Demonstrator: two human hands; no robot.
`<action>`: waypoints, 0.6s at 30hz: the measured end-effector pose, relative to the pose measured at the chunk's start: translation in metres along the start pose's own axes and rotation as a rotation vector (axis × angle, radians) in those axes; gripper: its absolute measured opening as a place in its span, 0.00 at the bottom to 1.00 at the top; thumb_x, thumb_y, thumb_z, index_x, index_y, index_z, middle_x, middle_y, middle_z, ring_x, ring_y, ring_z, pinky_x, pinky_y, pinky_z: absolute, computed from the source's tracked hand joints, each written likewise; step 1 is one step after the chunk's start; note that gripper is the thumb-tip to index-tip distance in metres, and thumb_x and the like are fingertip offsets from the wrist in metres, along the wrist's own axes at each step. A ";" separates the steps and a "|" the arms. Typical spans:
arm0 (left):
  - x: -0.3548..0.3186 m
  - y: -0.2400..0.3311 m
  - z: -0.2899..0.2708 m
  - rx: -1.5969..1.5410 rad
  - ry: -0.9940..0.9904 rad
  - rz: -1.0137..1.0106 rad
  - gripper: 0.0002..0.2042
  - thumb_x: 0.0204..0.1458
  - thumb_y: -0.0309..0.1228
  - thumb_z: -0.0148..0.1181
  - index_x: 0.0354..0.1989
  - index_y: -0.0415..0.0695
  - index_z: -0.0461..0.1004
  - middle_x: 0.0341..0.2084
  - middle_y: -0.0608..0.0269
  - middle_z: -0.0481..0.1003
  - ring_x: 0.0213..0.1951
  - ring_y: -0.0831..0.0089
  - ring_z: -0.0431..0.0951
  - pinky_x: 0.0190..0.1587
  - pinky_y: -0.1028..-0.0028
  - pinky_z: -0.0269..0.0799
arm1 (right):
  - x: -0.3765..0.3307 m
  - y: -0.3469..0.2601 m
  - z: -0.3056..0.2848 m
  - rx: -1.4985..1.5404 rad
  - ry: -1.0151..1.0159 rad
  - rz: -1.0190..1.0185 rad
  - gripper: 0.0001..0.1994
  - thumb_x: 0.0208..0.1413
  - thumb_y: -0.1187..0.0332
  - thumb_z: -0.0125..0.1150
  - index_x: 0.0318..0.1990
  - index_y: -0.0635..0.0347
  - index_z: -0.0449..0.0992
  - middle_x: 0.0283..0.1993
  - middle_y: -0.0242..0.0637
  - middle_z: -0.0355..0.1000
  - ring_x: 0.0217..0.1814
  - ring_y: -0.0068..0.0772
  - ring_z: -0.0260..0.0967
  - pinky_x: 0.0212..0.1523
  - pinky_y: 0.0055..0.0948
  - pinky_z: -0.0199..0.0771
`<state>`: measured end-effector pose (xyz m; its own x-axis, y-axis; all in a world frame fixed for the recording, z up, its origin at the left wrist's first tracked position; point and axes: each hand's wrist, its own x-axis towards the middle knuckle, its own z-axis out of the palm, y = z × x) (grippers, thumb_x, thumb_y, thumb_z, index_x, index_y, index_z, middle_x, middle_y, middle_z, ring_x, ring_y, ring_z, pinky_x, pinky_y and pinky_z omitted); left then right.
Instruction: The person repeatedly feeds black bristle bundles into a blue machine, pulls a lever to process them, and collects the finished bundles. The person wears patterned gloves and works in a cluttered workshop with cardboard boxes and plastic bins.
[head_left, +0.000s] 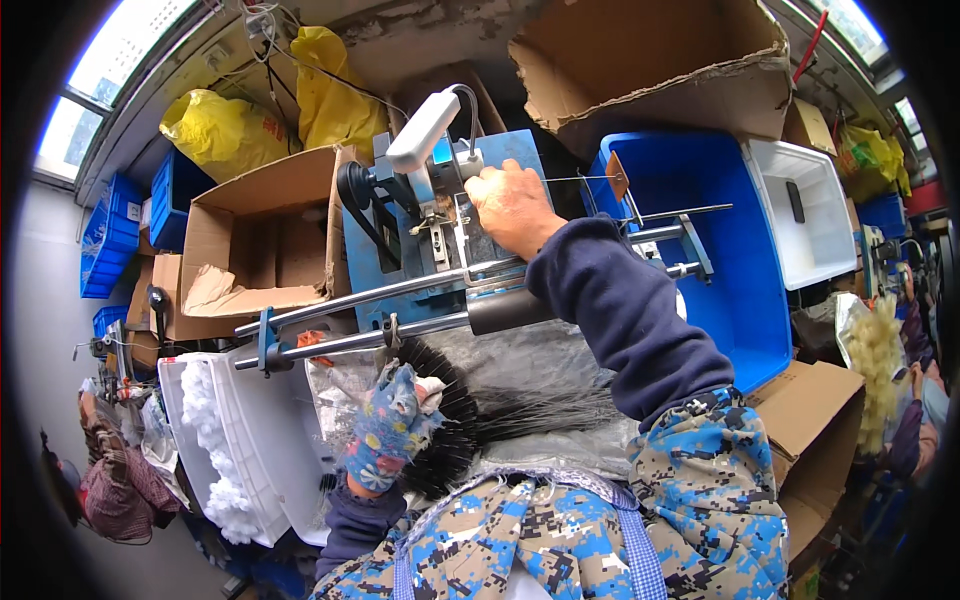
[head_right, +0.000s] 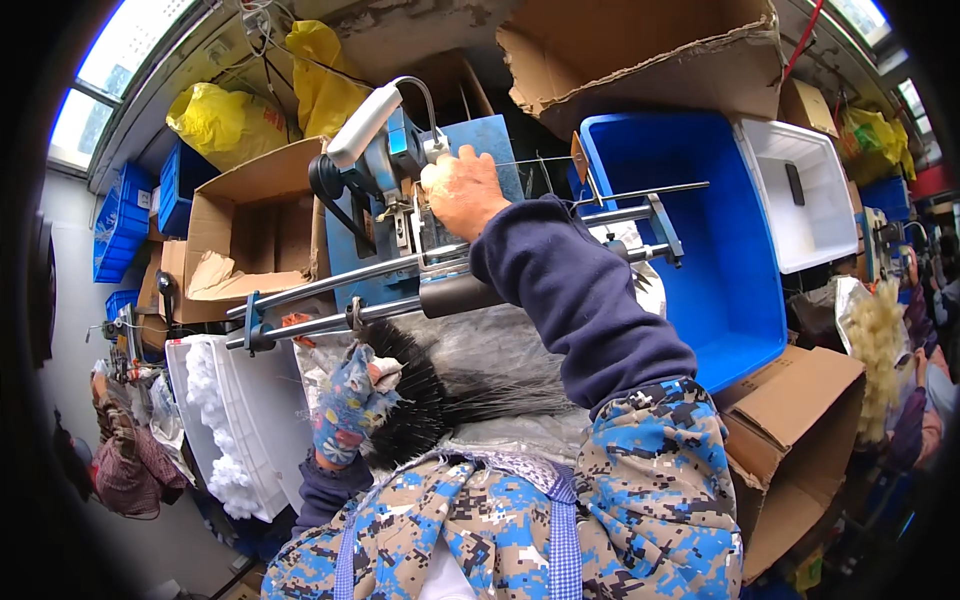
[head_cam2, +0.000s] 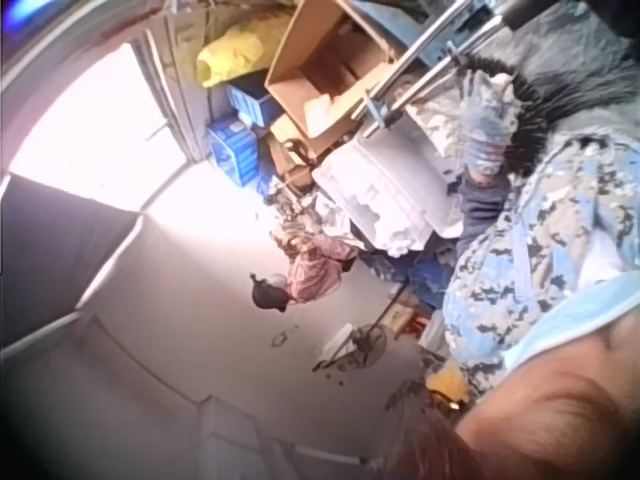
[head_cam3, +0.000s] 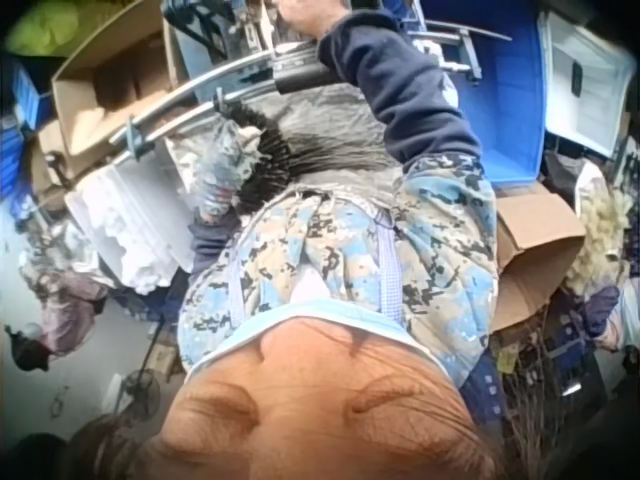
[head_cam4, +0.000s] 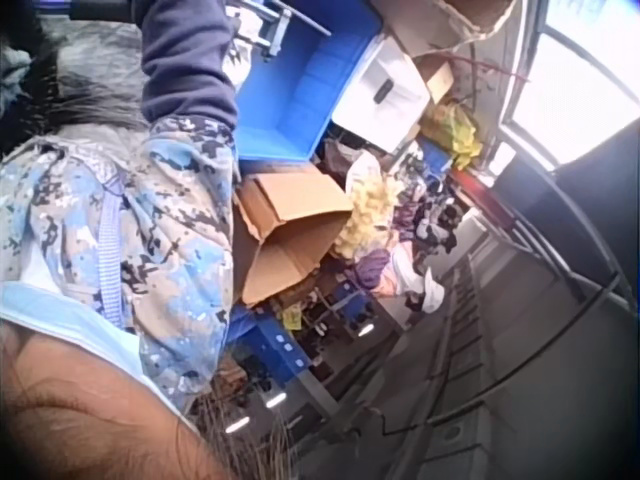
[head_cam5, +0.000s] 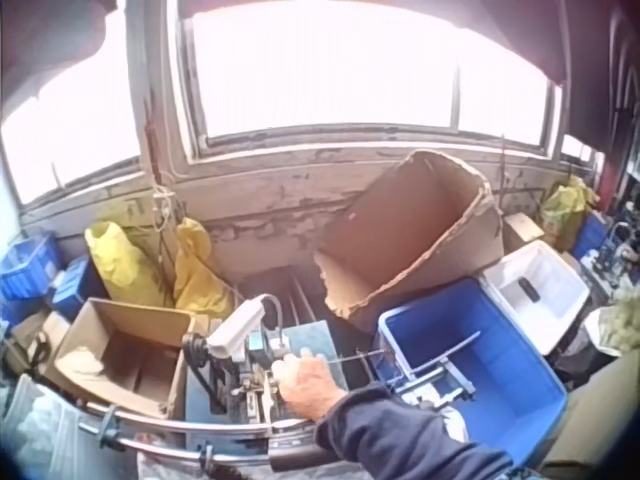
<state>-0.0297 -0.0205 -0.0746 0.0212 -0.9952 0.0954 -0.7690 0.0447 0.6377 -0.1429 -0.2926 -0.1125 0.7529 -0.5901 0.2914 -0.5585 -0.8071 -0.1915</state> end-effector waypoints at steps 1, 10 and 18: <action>0.000 0.000 -0.001 -0.004 -0.016 -0.010 0.18 0.35 0.24 0.63 0.40 0.45 0.73 0.31 0.57 0.74 0.32 0.55 0.73 0.35 0.63 0.70 | 0.000 -0.004 -0.005 -0.085 -0.052 0.042 0.04 0.46 0.70 0.52 0.29 0.55 0.73 0.31 0.36 0.71 0.38 0.41 0.67 0.34 0.39 0.67; 0.002 -0.002 0.005 0.009 0.017 0.029 0.15 0.37 0.22 0.63 0.37 0.45 0.74 0.27 0.56 0.71 0.29 0.56 0.73 0.31 0.64 0.68 | -0.001 -0.005 -0.008 -0.032 -0.035 0.007 0.05 0.45 0.71 0.53 0.30 0.56 0.74 0.33 0.37 0.71 0.39 0.42 0.67 0.36 0.40 0.66; -0.003 -0.008 0.007 0.064 -0.085 0.018 0.20 0.34 0.27 0.65 0.42 0.45 0.73 0.34 0.56 0.75 0.36 0.52 0.73 0.41 0.61 0.70 | 0.003 0.001 0.000 0.075 -0.066 0.048 0.06 0.47 0.69 0.51 0.30 0.57 0.74 0.31 0.37 0.72 0.40 0.43 0.67 0.41 0.45 0.63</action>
<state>-0.0283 -0.0186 -0.0857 -0.0449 -0.9982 0.0395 -0.8081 0.0595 0.5860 -0.1411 -0.2954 -0.1122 0.7486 -0.6262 0.2181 -0.5690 -0.7755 -0.2737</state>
